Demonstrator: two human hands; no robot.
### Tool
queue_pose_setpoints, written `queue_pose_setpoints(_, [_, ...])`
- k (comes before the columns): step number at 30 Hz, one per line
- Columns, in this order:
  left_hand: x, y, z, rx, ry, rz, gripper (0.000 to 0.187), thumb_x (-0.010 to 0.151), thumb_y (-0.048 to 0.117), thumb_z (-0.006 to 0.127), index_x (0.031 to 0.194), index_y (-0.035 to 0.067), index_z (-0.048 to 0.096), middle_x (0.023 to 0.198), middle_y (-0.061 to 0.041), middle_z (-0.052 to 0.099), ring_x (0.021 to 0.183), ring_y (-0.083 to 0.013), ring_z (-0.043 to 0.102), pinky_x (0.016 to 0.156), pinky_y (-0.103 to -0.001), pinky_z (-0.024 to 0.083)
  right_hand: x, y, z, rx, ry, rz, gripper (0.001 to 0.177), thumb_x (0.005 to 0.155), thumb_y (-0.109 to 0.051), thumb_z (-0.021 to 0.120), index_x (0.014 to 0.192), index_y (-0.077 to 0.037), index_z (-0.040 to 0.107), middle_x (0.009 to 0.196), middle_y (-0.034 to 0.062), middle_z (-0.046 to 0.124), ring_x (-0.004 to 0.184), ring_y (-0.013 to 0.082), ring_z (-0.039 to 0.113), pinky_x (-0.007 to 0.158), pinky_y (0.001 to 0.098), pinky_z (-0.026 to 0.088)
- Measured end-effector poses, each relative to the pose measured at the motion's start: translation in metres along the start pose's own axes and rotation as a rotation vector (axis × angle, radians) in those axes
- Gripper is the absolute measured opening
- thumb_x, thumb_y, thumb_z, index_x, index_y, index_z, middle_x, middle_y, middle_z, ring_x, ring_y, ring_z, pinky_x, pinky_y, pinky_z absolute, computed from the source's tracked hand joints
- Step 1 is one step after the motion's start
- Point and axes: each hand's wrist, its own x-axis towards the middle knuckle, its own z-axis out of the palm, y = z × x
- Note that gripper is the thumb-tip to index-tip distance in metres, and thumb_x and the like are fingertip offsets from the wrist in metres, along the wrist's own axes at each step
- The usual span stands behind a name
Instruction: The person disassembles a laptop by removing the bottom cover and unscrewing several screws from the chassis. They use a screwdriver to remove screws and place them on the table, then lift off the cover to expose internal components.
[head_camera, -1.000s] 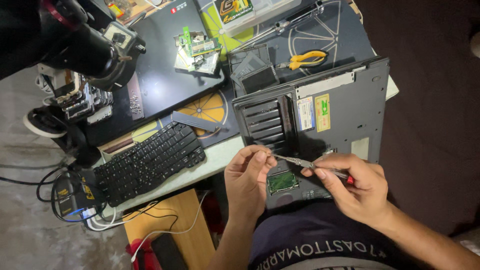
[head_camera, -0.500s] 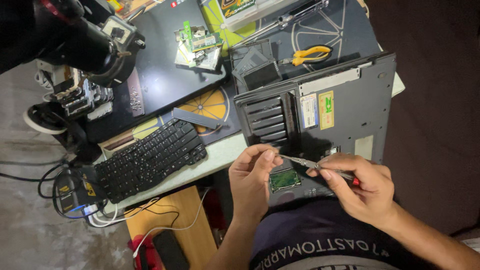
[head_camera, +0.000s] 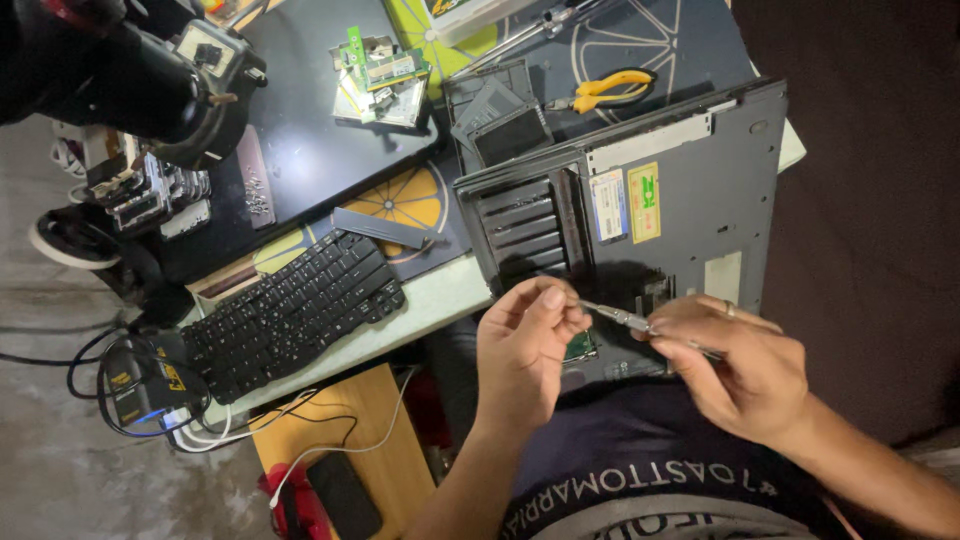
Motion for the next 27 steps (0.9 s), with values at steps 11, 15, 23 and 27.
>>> queue_pose_setpoints(11, [0.048,-0.045,0.044,0.028,-0.122,-0.192,0.021,0.102,0.018,0.071,0.112,0.0,0.069,0.102,-0.008,0.07,0.092,-0.0146,0.067,0.087,-0.034,0.057,0.004,-0.018,-0.051,-0.109,0.239,0.229,0.018,0.101,0.005,0.067,0.113,0.005,0.053,0.115,0.0234,0.069,0.108,0.0246,0.072,0.093,0.031,0.061])
queue_pose_setpoints(15, [0.06,-0.069,0.057,0.015,-0.126,-0.271,0.019,0.102,0.019,0.072,0.11,0.001,0.07,0.101,-0.008,0.071,0.091,-0.0154,0.067,0.086,-0.035,0.058,-0.001,-0.015,-0.064,-0.049,0.317,0.286,0.016,0.097,0.003,0.063,0.109,0.005,0.053,0.115,0.0195,0.066,0.105,0.0208,0.071,0.097,0.0331,0.062])
queue_pose_setpoints(23, [0.04,-0.109,0.049,-0.106,0.037,-0.503,0.018,0.104,0.022,0.068,0.112,0.006,0.07,0.103,-0.002,0.07,0.091,-0.0115,0.067,0.083,-0.029,0.057,-0.051,-0.011,-0.064,-0.612,0.162,0.187,0.021,0.1,0.001,0.077,0.113,0.003,0.06,0.111,0.0205,0.073,0.099,0.0234,0.075,0.082,0.0274,0.06])
queue_pose_setpoints(27, [0.035,-0.113,0.045,-0.18,0.092,-0.52,0.018,0.104,0.02,0.065,0.115,0.007,0.07,0.106,-0.002,0.071,0.096,-0.0117,0.066,0.085,-0.028,0.053,-0.06,-0.002,-0.056,-0.781,0.138,0.144,0.022,0.094,0.001,0.083,0.106,0.002,0.064,0.113,0.018,0.075,0.095,0.0233,0.076,0.077,0.0261,0.059])
